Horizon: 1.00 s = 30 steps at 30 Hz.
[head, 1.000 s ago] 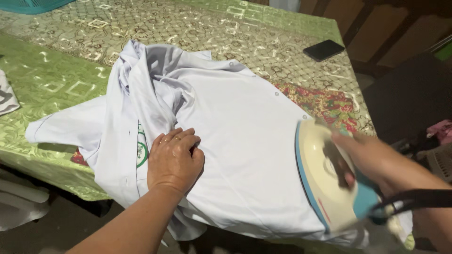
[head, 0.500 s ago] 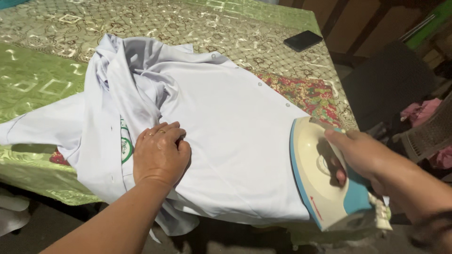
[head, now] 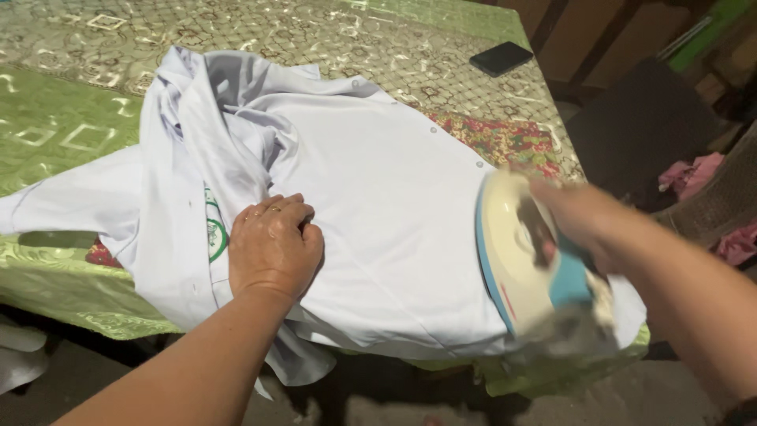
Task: The person irons a white shirt on a table using a blue and white iron. They smooth the fabric with their left hand while moving the iron with their right hand across the shirt's body and sleeves.
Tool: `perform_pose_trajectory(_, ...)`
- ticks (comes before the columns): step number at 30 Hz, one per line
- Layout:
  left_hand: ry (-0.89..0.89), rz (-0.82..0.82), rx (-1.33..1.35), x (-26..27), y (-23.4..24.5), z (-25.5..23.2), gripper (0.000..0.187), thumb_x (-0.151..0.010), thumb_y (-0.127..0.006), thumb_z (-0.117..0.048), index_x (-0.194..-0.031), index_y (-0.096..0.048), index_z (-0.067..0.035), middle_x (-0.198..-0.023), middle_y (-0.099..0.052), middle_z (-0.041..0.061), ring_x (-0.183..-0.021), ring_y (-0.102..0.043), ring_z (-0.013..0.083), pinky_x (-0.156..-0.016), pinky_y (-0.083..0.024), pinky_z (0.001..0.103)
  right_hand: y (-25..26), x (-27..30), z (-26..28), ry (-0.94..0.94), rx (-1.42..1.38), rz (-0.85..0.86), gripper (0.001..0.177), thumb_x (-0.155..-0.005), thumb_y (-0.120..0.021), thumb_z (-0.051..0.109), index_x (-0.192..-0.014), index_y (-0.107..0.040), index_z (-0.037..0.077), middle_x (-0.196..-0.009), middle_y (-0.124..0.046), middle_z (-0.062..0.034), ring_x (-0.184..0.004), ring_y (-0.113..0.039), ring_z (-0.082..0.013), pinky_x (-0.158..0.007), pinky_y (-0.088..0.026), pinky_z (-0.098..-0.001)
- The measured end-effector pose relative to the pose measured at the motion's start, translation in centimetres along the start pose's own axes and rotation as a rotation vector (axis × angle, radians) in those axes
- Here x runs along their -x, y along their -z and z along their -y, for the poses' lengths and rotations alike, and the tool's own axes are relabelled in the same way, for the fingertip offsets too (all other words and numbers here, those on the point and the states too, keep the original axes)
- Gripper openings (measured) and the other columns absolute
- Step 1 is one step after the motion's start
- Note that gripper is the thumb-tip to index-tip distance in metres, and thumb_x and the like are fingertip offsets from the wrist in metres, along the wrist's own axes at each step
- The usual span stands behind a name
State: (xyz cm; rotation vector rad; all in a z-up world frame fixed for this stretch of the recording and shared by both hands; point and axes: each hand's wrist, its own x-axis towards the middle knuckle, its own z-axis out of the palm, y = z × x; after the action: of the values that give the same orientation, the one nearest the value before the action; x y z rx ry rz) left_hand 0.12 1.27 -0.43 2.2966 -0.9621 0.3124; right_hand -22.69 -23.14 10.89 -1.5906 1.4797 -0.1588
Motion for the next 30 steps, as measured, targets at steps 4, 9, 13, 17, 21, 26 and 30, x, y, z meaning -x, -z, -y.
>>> perform_pose_trajectory(4, 0.004, -0.017, 0.024, 0.1, -0.1, 0.0, 0.021, -0.080, -0.060, -0.017, -0.089, -0.079, -0.011, -0.120, -0.074, 0.003, -0.124, -0.060, 0.0231, -0.111, -0.038, 0.042, 0.5, 1.3, -1.0, 0.035, 0.050, 0.009, 0.053, -0.106, -0.045, 0.042, -0.087, -0.061, -0.004, -0.060, -0.051, -0.0097, -0.049, -0.046, -0.0208, -0.052, -0.045, -0.0406)
perform_pose_trajectory(9, -0.008, -0.033, 0.031, 0.1, 0.0, 0.0, 0.020, -0.080, -0.061, -0.016, -0.088, -0.078, -0.011, -0.120, -0.075, 0.003, -0.123, -0.060, 0.0225, -0.110, -0.038, 0.041, -0.6, -2.4, 2.6, 0.019, 0.064, -0.029, 0.055, -0.109, -0.041, 0.046, -0.091, -0.063, -0.001, -0.061, -0.048, -0.0091, -0.051, -0.047, -0.0209, -0.054, -0.046, -0.0409)
perform_pose_trajectory(13, -0.001, -0.031, 0.037, 0.0, 0.0, 0.0, 0.018, -0.079, -0.062, -0.016, -0.086, -0.078, -0.011, -0.119, -0.075, 0.003, -0.122, -0.061, 0.0220, -0.108, -0.040, 0.040, -0.4, -3.2, 2.9, 0.012, 0.038, -0.017, 0.054, -0.108, -0.042, 0.049, -0.089, -0.058, 0.001, -0.060, -0.048, -0.0078, -0.050, -0.045, -0.0202, -0.054, -0.045, -0.0414)
perform_pose_trajectory(17, -0.007, -0.064, 0.041, 0.1, -0.2, 0.0, 0.016, -0.078, -0.063, -0.016, -0.084, -0.077, -0.011, -0.118, -0.075, 0.003, -0.120, -0.062, 0.0230, -0.107, -0.040, 0.041, 1.1, -0.8, -0.6, 0.108, 0.262, 0.097, 0.064, -0.106, -0.044, 0.048, -0.084, -0.063, -0.009, -0.056, -0.052, -0.0133, -0.046, -0.049, -0.0242, -0.062, -0.056, -0.0309)
perform_pose_trajectory(21, -0.004, -0.069, 0.035, 0.1, -0.2, 0.0, 0.015, -0.080, -0.063, -0.015, -0.085, -0.077, -0.010, -0.118, -0.075, 0.004, -0.121, -0.062, 0.0225, -0.109, -0.041, 0.040, 0.6, 0.3, -0.6, 0.110, 0.220, 0.115, 0.054, -0.104, -0.051, 0.045, -0.083, -0.059, -0.004, -0.058, -0.051, -0.0089, -0.046, -0.047, -0.0248, -0.052, -0.043, -0.0425)
perform_pose_trajectory(26, 0.019, -0.074, 0.033, 0.1, -0.2, -0.1, 0.016, -0.078, -0.064, -0.014, -0.085, -0.078, -0.010, -0.117, -0.075, 0.003, -0.120, -0.062, 0.0236, -0.109, -0.040, 0.040, -2.2, -3.0, 5.7, 0.188, 0.493, 0.059, 0.062, -0.106, -0.039, 0.050, -0.091, -0.065, -0.005, -0.064, -0.056, -0.0148, -0.052, -0.055, -0.0241, -0.056, -0.048, -0.0425)
perform_pose_trajectory(30, 0.024, -0.063, 0.021, 0.2, 0.0, -0.3, 0.016, -0.078, -0.064, -0.013, -0.086, -0.078, -0.010, -0.118, -0.075, 0.003, -0.120, -0.062, 0.0243, -0.109, -0.040, 0.041, -4.2, -4.5, 8.6, 0.212, 0.296, 0.113, 0.053, -0.106, -0.046, 0.049, -0.093, -0.062, 0.000, -0.063, -0.054, -0.0052, -0.055, -0.050, -0.0194, -0.055, -0.045, -0.0416)
